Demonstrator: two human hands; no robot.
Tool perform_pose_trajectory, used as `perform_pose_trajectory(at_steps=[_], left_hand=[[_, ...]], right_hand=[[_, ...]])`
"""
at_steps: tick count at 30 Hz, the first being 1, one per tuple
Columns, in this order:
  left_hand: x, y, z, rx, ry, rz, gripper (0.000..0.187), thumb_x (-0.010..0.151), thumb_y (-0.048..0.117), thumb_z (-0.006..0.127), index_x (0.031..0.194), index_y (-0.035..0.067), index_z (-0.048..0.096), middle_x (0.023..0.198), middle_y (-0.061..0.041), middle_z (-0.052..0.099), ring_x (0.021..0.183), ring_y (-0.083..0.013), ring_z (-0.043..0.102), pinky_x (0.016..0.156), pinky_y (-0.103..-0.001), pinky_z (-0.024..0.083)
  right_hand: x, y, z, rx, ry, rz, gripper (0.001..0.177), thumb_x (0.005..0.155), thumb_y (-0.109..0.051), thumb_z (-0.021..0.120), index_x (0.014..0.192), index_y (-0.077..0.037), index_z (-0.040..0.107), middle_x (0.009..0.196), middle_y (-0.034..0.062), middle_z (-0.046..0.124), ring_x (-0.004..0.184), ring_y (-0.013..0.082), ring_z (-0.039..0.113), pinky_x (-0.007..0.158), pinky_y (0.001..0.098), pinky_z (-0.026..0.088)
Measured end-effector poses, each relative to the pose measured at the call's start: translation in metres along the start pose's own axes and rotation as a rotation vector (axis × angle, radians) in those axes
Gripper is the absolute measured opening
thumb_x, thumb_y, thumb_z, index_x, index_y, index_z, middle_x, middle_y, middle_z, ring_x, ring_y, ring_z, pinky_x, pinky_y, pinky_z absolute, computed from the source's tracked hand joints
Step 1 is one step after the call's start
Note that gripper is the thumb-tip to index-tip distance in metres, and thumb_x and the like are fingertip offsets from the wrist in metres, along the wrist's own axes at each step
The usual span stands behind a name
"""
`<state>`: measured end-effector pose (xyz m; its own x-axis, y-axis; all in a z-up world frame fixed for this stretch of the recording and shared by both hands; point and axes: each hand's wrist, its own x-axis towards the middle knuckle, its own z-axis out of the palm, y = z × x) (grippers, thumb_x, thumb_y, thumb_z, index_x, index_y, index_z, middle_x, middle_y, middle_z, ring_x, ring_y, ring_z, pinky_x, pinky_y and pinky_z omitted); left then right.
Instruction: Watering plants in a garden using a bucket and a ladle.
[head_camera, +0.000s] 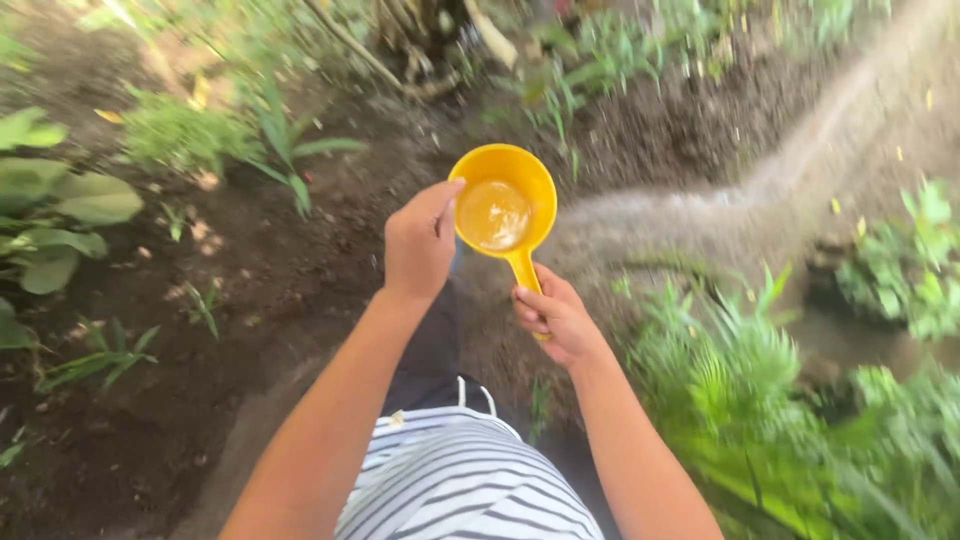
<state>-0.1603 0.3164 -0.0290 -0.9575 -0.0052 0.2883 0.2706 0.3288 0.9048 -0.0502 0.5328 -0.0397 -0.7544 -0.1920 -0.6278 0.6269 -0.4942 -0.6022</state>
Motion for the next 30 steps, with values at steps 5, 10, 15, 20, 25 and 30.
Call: perform_pose_trajectory(at_steps=[5,10,15,20,25,30], left_hand=[[0.033,-0.001,-0.013,0.066,0.132,0.009,0.019,0.095,0.001,0.065,0.114,0.003,0.072,0.108,-0.017,0.074,0.100,-0.0330,0.075,0.087,-0.039,0.060],[0.061,-0.009,-0.023,0.127,0.281,-0.017,0.022,0.095,0.002,0.064,0.117,0.004,0.071,0.111,-0.016,0.074,0.102,-0.0336,0.073,0.088,-0.041,0.059],[0.071,-0.018,-0.021,0.171,0.424,-0.123,0.027,0.098,0.002,0.063,0.124,0.001,0.067,0.118,-0.019,0.072,0.109,-0.0369,0.070,0.091,-0.042,0.057],[0.071,-0.034,0.001,0.156,0.495,-0.166,0.026,0.095,0.002,0.064,0.120,0.002,0.068,0.119,-0.019,0.072,0.111,-0.0361,0.071,0.093,-0.042,0.058],[0.066,-0.013,0.002,0.154,0.445,-0.219,0.028,0.095,0.003,0.061,0.123,0.002,0.067,0.119,-0.019,0.072,0.108,-0.0366,0.070,0.090,-0.042,0.057],[0.038,-0.012,0.020,0.219,0.300,-0.435,0.023,0.096,0.011,0.062,0.116,0.006,0.072,0.107,-0.015,0.074,0.099,-0.0348,0.071,0.086,-0.043,0.056]], right_hand=[[0.041,-0.041,0.025,-0.174,-0.103,0.017,0.018,0.097,-0.004,0.059,0.115,-0.003,0.054,0.074,-0.0004,0.049,0.050,0.0031,0.037,0.040,0.0195,0.027],[0.085,-0.089,0.058,-0.305,-0.197,0.054,0.020,0.096,-0.005,0.060,0.116,-0.003,0.057,0.072,-0.0010,0.048,0.053,0.0019,0.039,0.040,0.0184,0.025],[0.132,-0.116,0.044,-0.415,-0.271,0.192,0.018,0.098,-0.011,0.063,0.113,-0.003,0.057,0.069,-0.0002,0.050,0.048,0.0024,0.036,0.039,0.0185,0.025],[0.161,-0.128,0.028,-0.480,-0.262,0.258,0.012,0.096,-0.013,0.064,0.103,-0.004,0.058,0.069,-0.0012,0.053,0.048,0.0028,0.039,0.040,0.0188,0.026],[0.173,-0.115,0.008,-0.540,-0.093,0.387,0.012,0.097,-0.015,0.063,0.095,-0.008,0.053,0.069,-0.0006,0.052,0.049,0.0057,0.045,0.040,0.0202,0.028],[0.240,-0.109,-0.038,-0.314,-0.084,0.682,0.024,0.099,-0.020,0.056,0.105,0.002,0.062,0.065,-0.0032,0.047,0.045,0.0047,0.040,0.037,0.0186,0.031]])
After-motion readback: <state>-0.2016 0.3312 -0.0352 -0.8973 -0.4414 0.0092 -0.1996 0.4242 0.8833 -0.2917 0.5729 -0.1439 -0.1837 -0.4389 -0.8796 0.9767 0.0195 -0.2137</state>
